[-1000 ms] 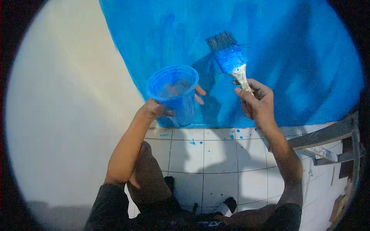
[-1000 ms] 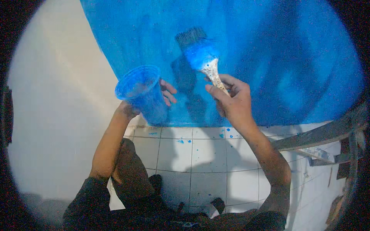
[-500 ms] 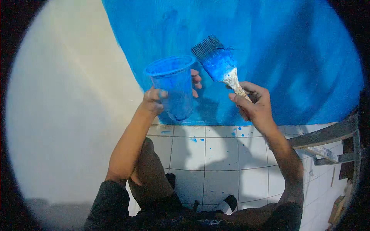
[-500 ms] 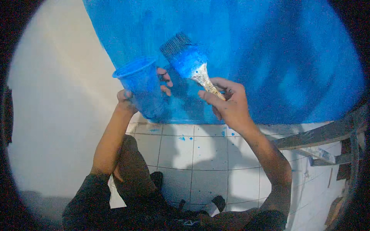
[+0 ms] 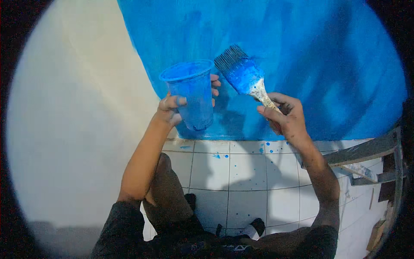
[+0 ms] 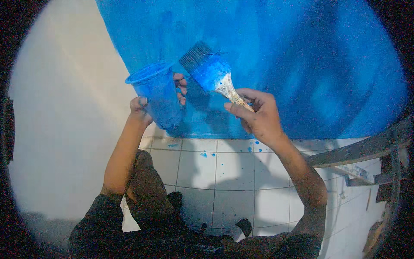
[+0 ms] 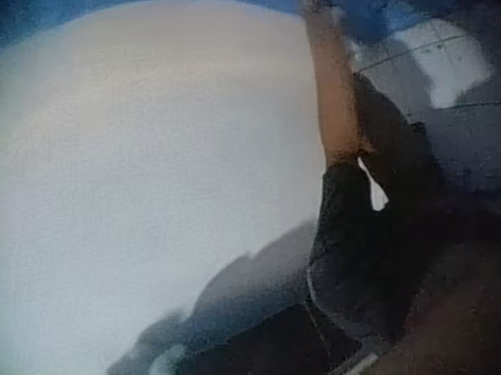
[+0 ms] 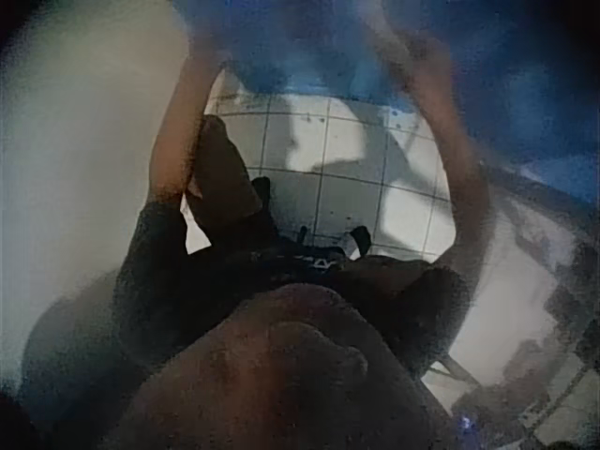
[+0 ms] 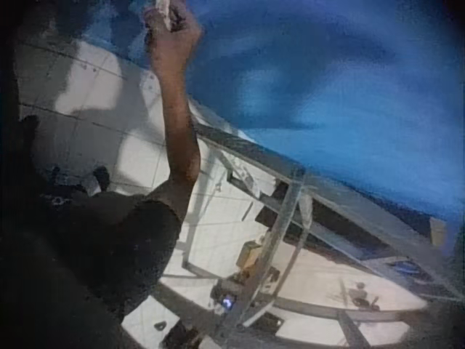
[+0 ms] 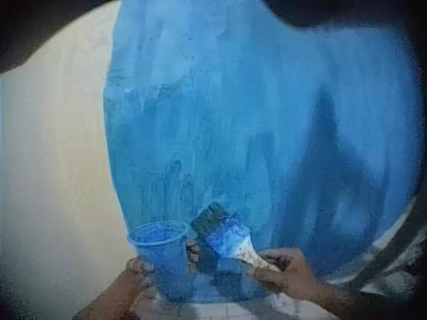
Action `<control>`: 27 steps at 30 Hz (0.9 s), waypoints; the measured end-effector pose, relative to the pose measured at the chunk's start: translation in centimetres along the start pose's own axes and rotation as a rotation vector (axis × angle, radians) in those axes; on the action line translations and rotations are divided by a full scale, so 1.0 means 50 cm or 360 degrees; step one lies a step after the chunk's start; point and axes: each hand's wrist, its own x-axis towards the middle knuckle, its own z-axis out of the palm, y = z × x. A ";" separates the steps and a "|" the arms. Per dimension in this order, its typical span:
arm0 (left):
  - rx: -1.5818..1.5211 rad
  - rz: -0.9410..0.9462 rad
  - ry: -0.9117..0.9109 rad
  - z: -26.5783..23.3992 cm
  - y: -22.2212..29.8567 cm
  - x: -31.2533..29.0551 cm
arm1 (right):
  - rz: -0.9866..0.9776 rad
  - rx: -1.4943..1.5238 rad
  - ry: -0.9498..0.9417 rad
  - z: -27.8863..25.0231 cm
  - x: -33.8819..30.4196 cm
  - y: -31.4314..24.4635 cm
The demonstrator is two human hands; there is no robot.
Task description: The person paints a wall using a paintbrush, repeatedly dipping the brush into a cup of paint and brushing the paint onto the wall.
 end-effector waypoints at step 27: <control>0.0786 0.0274 0.0376 -0.040 -0.025 -0.060 | 0.0130 0.0119 -0.0042 0.014 0.010 0.033</control>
